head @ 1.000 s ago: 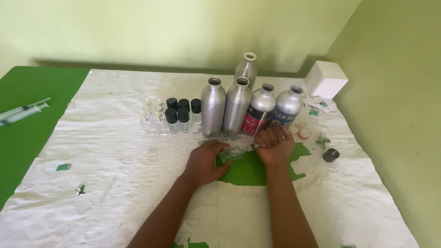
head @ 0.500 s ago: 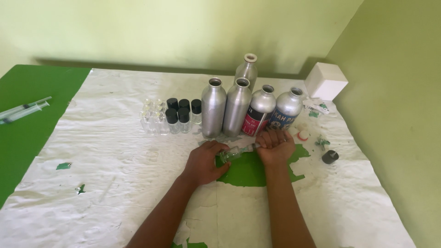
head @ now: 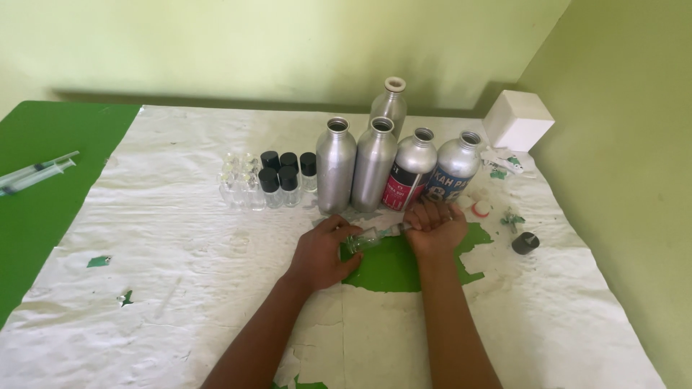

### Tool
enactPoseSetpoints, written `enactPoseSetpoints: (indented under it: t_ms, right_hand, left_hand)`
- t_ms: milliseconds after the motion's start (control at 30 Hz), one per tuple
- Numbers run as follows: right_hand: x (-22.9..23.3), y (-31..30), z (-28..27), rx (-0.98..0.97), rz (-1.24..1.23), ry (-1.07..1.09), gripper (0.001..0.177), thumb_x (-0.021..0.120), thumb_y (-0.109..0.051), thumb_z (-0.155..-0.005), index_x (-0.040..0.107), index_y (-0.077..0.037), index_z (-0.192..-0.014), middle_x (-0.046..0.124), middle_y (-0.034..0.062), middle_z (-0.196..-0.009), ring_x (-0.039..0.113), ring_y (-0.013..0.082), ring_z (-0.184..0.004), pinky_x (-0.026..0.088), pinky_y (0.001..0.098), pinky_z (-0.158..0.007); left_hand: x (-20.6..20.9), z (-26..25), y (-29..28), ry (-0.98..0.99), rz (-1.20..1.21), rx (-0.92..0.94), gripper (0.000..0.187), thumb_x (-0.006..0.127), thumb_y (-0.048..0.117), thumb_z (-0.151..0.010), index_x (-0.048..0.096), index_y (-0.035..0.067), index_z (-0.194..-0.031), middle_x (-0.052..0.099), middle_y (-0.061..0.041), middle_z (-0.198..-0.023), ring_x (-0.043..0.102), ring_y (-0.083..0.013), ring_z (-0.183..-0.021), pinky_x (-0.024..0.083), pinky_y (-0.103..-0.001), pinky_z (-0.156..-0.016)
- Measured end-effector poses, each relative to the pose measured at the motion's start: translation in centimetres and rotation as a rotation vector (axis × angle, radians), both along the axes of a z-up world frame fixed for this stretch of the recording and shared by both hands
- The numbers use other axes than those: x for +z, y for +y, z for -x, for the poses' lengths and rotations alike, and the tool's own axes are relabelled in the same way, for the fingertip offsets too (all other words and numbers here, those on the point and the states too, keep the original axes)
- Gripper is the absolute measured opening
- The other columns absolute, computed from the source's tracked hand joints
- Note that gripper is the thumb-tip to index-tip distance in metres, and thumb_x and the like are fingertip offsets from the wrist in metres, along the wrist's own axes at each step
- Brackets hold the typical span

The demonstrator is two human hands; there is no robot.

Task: Transferring perfume from large aluminum canisters into smaller glass sample bottles using a syringe.

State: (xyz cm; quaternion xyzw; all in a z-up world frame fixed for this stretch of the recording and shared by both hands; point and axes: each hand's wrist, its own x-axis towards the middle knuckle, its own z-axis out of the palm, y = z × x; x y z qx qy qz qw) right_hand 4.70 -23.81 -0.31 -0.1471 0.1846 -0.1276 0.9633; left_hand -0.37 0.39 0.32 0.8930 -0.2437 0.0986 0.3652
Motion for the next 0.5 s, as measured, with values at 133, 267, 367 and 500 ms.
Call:
enactPoseSetpoints:
  t_ms: [133,267,367,500]
  right_hand:
    - [-1.0,-0.7,-0.5,0.025,-0.024,-0.030,0.039,0.049,-0.032,-0.094,0.029,-0.025,-0.061,0.017,-0.0099,-0.056,0.019,0.0117,-0.044,0.021,0.0292,-0.042]
    - [-0.1,-0.3,-0.1,-0.004,0.006,-0.001,0.038,0.047,-0.030,-0.093,0.029,-0.025,-0.061,0.016,-0.0104,-0.056,0.019,0.0107,-0.044,0.020,0.0282,-0.043]
    - [0.0,-0.2,-0.1,-0.017,0.003,0.006,0.038,0.046,-0.031,-0.094,0.029,-0.025,-0.061,0.017,-0.0100,-0.056,0.020,0.0109,-0.044,0.020,0.0286,-0.042]
    - [0.8,0.2,0.4,-0.004,-0.015,-0.008,0.039,0.046,-0.030,-0.096,0.029,-0.025,-0.061,0.017,-0.0106,-0.055,0.019,0.0104,-0.044,0.019,0.0278,-0.042]
  left_hand:
    - [-0.6,-0.3,0.0,0.000,-0.001,0.007,0.034,0.079,0.033,-0.082,0.076,0.020,-0.113,0.068,-0.003,-0.105,0.070,-0.0266,-0.096,0.061,-0.041,-0.081]
    - [0.1,-0.1,0.0,0.009,0.006,-0.001,0.037,0.078,0.031,-0.082,0.075,0.017,-0.117,0.069,-0.005,-0.102,0.071,-0.0273,-0.097,0.060,-0.041,-0.081]
    - [-0.2,-0.1,-0.1,0.008,0.023,0.007,0.043,0.080,0.033,-0.081,0.072,0.017,-0.121,0.069,-0.004,-0.102,0.071,-0.0269,-0.097,0.060,-0.042,-0.081]
    - [-0.8,-0.4,-0.2,0.006,0.069,0.023,0.045,0.081,0.032,-0.080,0.067,0.018,-0.120,0.070,-0.004,-0.098,0.071,-0.0267,-0.091,0.060,-0.043,-0.078]
